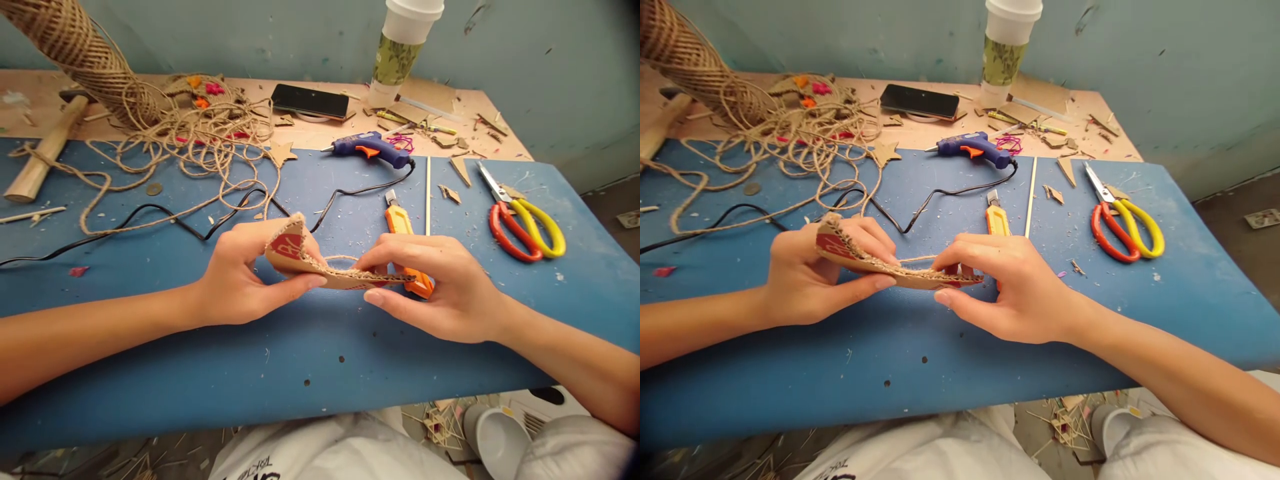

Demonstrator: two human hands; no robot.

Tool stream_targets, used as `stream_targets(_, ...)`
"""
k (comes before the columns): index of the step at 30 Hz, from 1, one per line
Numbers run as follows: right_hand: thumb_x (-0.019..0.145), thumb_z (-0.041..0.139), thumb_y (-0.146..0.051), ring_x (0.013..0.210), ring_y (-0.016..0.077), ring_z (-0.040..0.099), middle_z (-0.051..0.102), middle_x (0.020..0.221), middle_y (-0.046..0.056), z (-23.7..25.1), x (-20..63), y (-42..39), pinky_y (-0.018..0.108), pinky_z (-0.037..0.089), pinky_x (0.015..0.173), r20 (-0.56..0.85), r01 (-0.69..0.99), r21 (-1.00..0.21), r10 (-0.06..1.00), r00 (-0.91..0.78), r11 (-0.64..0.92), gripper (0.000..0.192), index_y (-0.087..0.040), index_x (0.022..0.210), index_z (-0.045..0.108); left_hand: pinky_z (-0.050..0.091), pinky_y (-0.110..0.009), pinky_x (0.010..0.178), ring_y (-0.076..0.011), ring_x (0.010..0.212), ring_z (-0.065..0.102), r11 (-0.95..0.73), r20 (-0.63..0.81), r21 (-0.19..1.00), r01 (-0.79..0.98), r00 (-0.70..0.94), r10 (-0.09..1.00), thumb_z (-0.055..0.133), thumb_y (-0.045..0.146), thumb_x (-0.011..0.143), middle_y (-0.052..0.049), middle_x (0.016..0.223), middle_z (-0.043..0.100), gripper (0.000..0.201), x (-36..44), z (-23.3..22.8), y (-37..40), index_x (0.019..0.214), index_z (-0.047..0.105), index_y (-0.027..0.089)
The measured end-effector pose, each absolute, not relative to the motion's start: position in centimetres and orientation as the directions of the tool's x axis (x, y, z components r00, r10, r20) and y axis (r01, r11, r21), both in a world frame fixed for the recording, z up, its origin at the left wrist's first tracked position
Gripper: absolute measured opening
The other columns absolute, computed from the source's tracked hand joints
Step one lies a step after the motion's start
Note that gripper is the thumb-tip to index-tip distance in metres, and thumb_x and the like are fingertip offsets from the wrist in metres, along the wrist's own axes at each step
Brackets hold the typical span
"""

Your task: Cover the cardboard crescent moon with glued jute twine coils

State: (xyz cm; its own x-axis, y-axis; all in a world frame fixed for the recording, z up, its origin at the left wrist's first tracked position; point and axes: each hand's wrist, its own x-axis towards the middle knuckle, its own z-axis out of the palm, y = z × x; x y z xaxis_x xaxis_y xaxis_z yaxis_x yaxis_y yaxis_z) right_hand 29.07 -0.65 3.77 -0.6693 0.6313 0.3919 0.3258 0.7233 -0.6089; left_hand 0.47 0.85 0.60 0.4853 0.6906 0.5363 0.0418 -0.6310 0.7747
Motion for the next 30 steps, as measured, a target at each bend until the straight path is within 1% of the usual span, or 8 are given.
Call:
stream_targets(5, 0.102, 0.073, -0.021, 0.075, 0.0114, 0.064, 0.075, 0.094, 0.003, 3.6, 28.9, -0.8, 0.027, 0.054, 0.069, 0.379, 0.279, -0.656, 0.626, -0.681, 0.701, 0.017, -0.02, 0.119, 0.072, 0.062, -0.031, 0.074, -0.017, 0.08, 0.074, -0.661, 0.525, 0.748, 0.062, 0.554, 0.646, 0.085, 0.012, 0.089, -0.002, 0.089, 0.079, 0.017, 0.7, 1.1, 0.7, 0.099, 0.076, 0.022)
stream_targets(8, 0.101, 0.072, -0.017, 0.078, 0.0124, 0.067, 0.075, 0.096, 0.005, 3.4, 28.7, -0.9, 0.026, 0.055, 0.067, 0.382, 0.291, -0.651, 0.634, -0.672, 0.701, 0.014, -0.02, 0.115, 0.073, 0.062, -0.03, 0.073, -0.0168, 0.08, 0.074, -0.625, 0.471, 0.774, 0.097, 0.572, 0.672, 0.084, 0.016, 0.091, -0.002, 0.091, 0.079, 0.017, 0.7, 1.2, 0.5, 0.102, 0.074, 0.024)
stream_targets(12, 0.1, 0.071, -0.013, 0.074, 0.0106, 0.064, 0.072, 0.096, 0.004, 3.4, 28.5, -1.0, 0.025, 0.055, 0.066, 0.372, 0.294, -0.668, 0.649, -0.663, 0.684, 0.014, -0.019, 0.111, 0.073, 0.058, -0.026, 0.065, -0.015, 0.075, 0.072, -0.595, 0.44, 0.789, 0.156, 0.531, 0.724, 0.088, 0.026, 0.09, -0.001, 0.092, 0.079, 0.022, 0.8, 1.0, 0.2, 0.106, 0.073, 0.022)
stream_targets(16, 0.098, 0.075, -0.014, 0.074, 0.0106, 0.064, 0.072, 0.091, 0.002, 3.3, 28.2, -1.0, 0.026, 0.055, 0.068, 0.368, 0.298, -0.693, 0.677, -0.637, 0.657, 0.012, -0.019, 0.109, 0.074, 0.06, -0.023, 0.067, -0.0144, 0.076, 0.07, -0.382, 0.295, 0.915, 0.128, 0.435, 0.851, 0.092, 0.034, 0.088, 0.001, 0.086, 0.073, 0.027, 1.2, 1.1, 0.2, 0.099, 0.071, 0.021)
stream_targets(20, 0.094, 0.077, -0.011, 0.073, 0.0106, 0.064, 0.072, 0.087, 0.0, 3.0, 28.1, -0.9, 0.026, 0.056, 0.068, 0.367, 0.322, -0.717, 0.728, -0.579, 0.618, 0.014, -0.02, 0.105, 0.075, 0.064, -0.023, 0.08, -0.0141, 0.084, 0.073, -0.213, 0.164, 0.976, 0.051, 0.477, 0.864, 0.094, 0.032, 0.084, -0.001, 0.093, 0.075, 0.031, 1.3, 1.0, 0.9, 0.103, 0.074, 0.018)
stream_targets(25, 0.093, 0.079, -0.013, 0.073, 0.013, 0.067, 0.076, 0.089, 0.001, 2.9, 28.1, -0.9, 0.03, 0.057, 0.069, 0.399, 0.309, -0.765, 0.793, -0.46, 0.564, 0.012, -0.023, 0.1, 0.077, 0.066, -0.03, 0.089, -0.0207, 0.098, 0.078, -0.246, 0.114, 0.959, 0.143, 0.6, 0.792, 0.091, 0.038, 0.089, -0.006, 0.109, 0.083, 0.033, 0.8, 0.3, 1.5, 0.114, 0.082, 0.019)
stream_targets(27, 0.094, 0.08, -0.016, 0.074, 0.0139, 0.069, 0.077, 0.091, 0.001, 2.9, 28.1, -1.0, 0.031, 0.059, 0.068, 0.399, 0.279, -0.786, 0.796, -0.455, 0.552, 0.011, -0.024, 0.101, 0.078, 0.065, -0.029, 0.086, -0.0195, 0.093, 0.079, -0.241, 0.107, 0.958, 0.157, 0.583, 0.806, 0.089, 0.038, 0.092, -0.004, 0.106, 0.085, 0.028, 0.8, 0.3, 1.3, 0.112, 0.084, 0.02)
stream_targets(30, 0.096, 0.078, -0.018, 0.075, 0.0147, 0.07, 0.077, 0.09, 0.0, 2.9, 28.1, -1.1, 0.032, 0.06, 0.069, 0.38, 0.276, -0.795, 0.798, -0.467, 0.54, 0.011, -0.026, 0.104, 0.077, 0.059, -0.024, 0.072, -0.0147, 0.077, 0.071, -0.274, 0.146, 0.943, 0.188, 0.507, 0.849, 0.087, 0.04, 0.093, -0.001, 0.091, 0.081, 0.025, 0.7, 0.6, 1.1, 0.107, 0.083, 0.019)
